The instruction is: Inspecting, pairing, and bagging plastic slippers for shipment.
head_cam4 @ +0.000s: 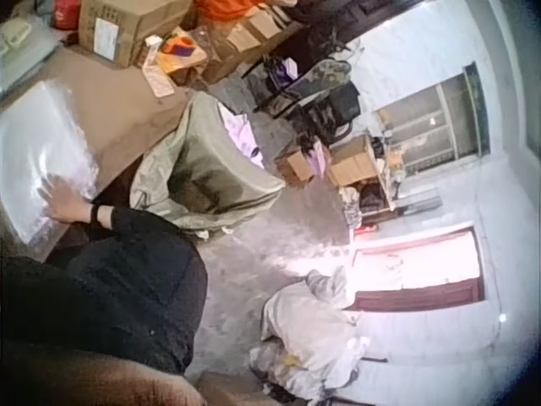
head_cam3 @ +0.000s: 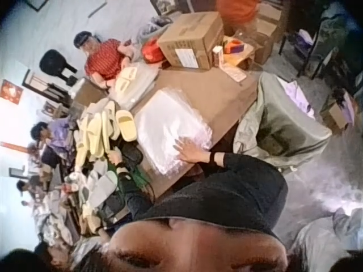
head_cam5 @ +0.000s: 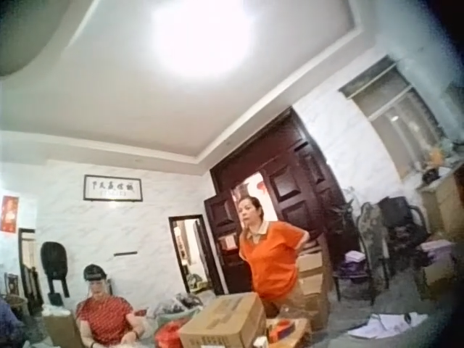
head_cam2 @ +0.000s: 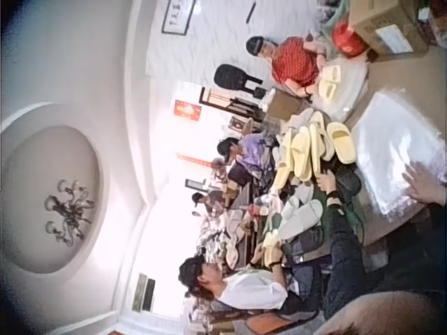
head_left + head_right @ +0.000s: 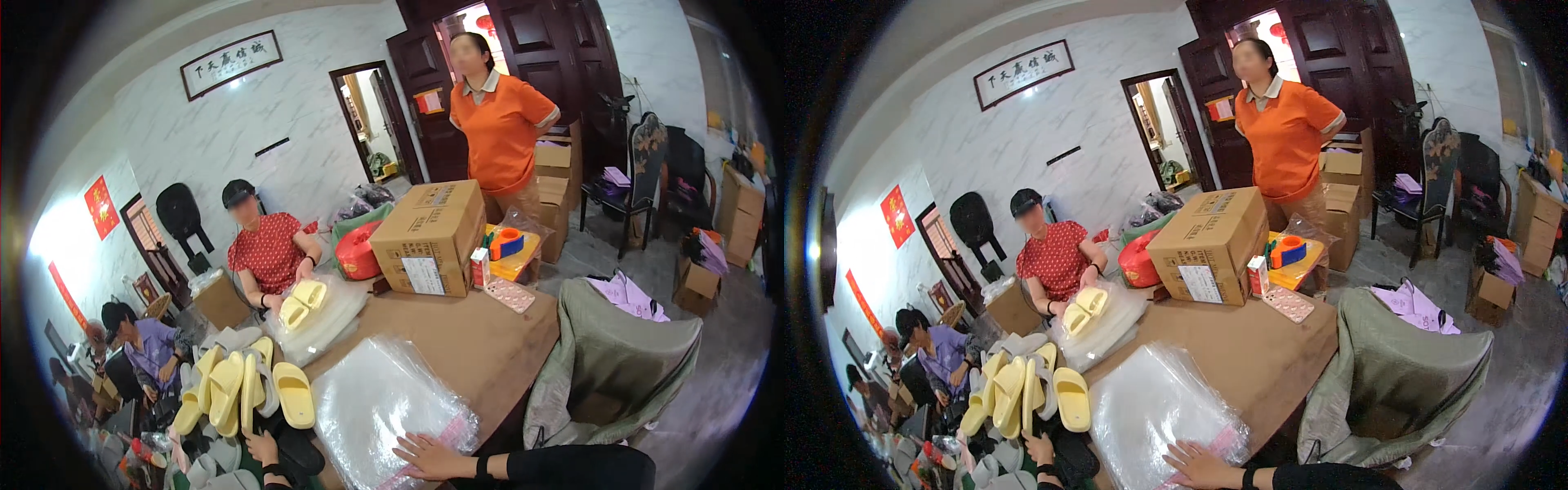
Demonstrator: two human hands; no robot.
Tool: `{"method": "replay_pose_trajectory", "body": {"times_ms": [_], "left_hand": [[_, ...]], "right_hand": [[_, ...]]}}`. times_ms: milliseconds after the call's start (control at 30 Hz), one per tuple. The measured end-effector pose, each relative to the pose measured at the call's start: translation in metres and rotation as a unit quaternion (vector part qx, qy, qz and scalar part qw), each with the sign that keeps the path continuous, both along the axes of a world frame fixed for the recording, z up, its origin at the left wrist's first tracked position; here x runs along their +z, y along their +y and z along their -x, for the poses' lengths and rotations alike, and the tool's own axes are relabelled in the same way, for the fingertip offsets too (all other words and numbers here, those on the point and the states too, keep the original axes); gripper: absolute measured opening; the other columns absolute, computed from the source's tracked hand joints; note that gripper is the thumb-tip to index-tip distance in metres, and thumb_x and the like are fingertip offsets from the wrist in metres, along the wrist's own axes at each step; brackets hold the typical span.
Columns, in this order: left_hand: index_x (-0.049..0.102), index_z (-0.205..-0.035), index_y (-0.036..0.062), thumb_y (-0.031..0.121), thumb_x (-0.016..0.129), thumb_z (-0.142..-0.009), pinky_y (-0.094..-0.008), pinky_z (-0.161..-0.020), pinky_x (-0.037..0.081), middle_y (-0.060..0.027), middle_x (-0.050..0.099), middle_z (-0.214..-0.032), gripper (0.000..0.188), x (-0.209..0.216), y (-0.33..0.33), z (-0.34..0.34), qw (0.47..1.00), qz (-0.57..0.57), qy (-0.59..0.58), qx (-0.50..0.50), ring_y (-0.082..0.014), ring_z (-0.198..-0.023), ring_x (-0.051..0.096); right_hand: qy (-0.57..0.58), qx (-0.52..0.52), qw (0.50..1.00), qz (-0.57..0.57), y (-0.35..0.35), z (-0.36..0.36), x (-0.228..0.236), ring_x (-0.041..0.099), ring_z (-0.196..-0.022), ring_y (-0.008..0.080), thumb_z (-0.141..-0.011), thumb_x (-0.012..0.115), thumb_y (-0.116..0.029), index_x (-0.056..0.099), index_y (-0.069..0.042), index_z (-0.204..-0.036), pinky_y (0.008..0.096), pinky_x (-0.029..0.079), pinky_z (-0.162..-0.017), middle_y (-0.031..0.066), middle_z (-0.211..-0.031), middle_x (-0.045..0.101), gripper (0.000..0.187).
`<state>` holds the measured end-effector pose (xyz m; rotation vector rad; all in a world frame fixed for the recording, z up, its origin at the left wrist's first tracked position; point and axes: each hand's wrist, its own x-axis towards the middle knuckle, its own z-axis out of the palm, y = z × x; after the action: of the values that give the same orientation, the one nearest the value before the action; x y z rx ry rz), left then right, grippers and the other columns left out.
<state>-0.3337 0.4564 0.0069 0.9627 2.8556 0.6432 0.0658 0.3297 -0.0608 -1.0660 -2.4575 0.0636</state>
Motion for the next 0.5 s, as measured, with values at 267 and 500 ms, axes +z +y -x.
{"method": "replay_pose_trajectory", "body": {"times_ms": [267, 500], "left_hand": [[0.038, -0.132, 0.0055, 0.033, 0.067, -0.079, -0.0417, -0.086, 0.044, -0.0155, 0.051, -0.115, 0.066, 0.011, 0.012, 0.010, 0.981, 0.044, 0.189, 0.018, -0.0328, -0.104, 0.053], [0.049, -0.115, 0.0031, 0.021, 0.067, -0.078, -0.0443, -0.078, 0.048, -0.0176, 0.053, -0.112, 0.044, 0.012, 0.022, 0.010, 0.965, 0.031, 0.252, -0.060, -0.0342, -0.096, 0.058]], "right_hand": [[0.064, 0.012, 0.993, 0.095, -0.004, -0.001, 0.009, 0.034, -0.125, 0.0423, -0.083, 0.054, -0.040, 0.041, -0.003, -0.132, 0.0532, 0.026, -0.103, 0.0238, -0.138, 0.035, 0.063], [0.068, 0.004, 0.994, 0.087, -0.004, 0.004, 0.002, 0.034, -0.126, 0.0399, -0.084, 0.053, -0.042, 0.042, -0.003, -0.132, 0.0517, 0.026, -0.103, 0.0226, -0.137, 0.037, 0.062]]}}
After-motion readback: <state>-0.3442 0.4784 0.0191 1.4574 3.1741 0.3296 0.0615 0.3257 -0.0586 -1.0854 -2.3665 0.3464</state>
